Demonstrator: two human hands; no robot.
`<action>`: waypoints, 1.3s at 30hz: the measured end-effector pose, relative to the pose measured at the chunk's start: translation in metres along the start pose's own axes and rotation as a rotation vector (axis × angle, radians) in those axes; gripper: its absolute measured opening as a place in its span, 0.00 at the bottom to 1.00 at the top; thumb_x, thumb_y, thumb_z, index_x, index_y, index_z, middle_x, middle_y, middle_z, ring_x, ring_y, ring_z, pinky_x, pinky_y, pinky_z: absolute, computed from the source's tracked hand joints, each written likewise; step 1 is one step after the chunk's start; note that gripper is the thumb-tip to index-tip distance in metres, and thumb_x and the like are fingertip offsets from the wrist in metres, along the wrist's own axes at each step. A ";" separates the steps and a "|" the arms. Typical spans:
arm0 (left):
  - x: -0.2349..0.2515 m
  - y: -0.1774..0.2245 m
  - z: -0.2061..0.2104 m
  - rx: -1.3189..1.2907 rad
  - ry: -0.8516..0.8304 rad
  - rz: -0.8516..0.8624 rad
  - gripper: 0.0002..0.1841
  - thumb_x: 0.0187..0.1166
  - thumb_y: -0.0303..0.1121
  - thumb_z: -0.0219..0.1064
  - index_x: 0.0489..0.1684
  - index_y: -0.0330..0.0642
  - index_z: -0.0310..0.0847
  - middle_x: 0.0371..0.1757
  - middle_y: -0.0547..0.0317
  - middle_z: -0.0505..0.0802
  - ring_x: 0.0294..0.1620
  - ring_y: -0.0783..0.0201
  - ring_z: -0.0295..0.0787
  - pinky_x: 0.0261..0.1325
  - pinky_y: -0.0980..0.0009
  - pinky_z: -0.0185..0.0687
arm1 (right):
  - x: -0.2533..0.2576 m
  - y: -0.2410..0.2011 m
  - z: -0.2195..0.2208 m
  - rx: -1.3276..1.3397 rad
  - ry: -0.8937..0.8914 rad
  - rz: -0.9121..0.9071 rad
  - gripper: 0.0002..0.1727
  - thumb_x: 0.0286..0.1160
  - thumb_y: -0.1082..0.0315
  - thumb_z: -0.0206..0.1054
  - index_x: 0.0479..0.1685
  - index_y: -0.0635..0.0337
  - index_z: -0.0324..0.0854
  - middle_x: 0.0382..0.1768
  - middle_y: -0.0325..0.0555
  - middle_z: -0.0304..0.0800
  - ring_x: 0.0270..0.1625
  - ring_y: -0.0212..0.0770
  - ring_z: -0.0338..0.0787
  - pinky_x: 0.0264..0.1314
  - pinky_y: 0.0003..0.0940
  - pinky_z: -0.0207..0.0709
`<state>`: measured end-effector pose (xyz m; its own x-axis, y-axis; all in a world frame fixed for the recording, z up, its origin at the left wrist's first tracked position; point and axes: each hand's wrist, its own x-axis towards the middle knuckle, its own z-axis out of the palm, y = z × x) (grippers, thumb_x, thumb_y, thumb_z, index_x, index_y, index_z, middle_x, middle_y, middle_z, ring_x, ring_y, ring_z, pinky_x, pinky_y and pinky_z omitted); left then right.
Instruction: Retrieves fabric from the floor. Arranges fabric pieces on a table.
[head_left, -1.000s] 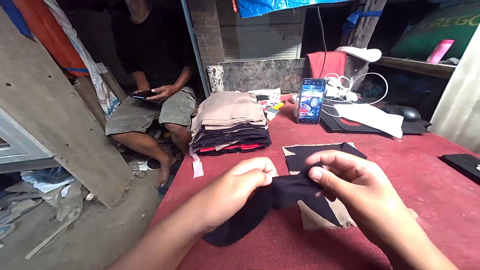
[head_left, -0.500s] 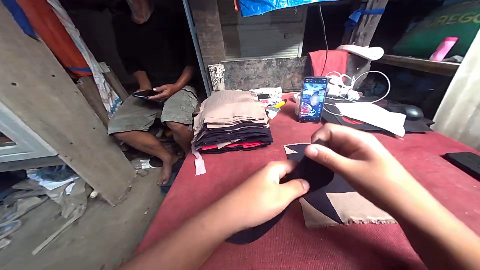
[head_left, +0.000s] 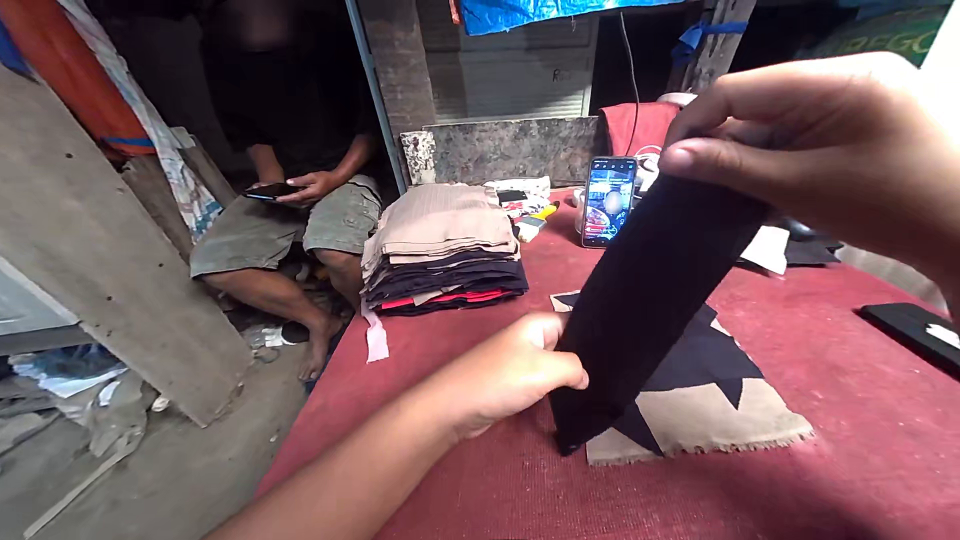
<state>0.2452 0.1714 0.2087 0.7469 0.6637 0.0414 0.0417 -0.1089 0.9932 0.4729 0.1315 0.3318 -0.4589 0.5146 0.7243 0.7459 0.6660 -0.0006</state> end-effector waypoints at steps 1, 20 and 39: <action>0.001 -0.001 -0.001 -0.028 -0.009 0.008 0.12 0.70 0.19 0.60 0.46 0.43 0.83 0.41 0.71 0.93 0.46 0.80 0.90 0.53 0.77 0.86 | -0.001 0.002 -0.004 0.015 -0.005 0.017 0.07 0.82 0.57 0.66 0.38 0.45 0.85 0.20 0.16 0.78 0.20 0.07 0.74 0.21 0.06 0.67; 0.019 -0.030 0.014 0.636 -0.068 -0.210 0.15 0.79 0.32 0.72 0.59 0.39 0.81 0.35 0.63 0.85 0.31 0.75 0.77 0.38 0.76 0.73 | -0.218 0.042 0.061 -0.253 0.107 0.700 0.15 0.79 0.57 0.61 0.37 0.57 0.87 0.17 0.38 0.82 0.19 0.35 0.81 0.21 0.38 0.74; 0.011 -0.028 -0.014 0.799 -0.233 -0.176 0.21 0.77 0.28 0.71 0.70 0.47 0.84 0.67 0.53 0.85 0.42 0.74 0.81 0.40 0.80 0.76 | -0.234 0.036 0.069 -0.432 -0.038 0.665 0.16 0.79 0.55 0.58 0.33 0.56 0.86 0.10 0.39 0.73 0.12 0.45 0.79 0.12 0.44 0.67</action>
<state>0.2433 0.1918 0.1831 0.7995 0.5602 -0.2168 0.5606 -0.5662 0.6043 0.5739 0.0728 0.1147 0.1385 0.7544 0.6416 0.9871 -0.0525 -0.1513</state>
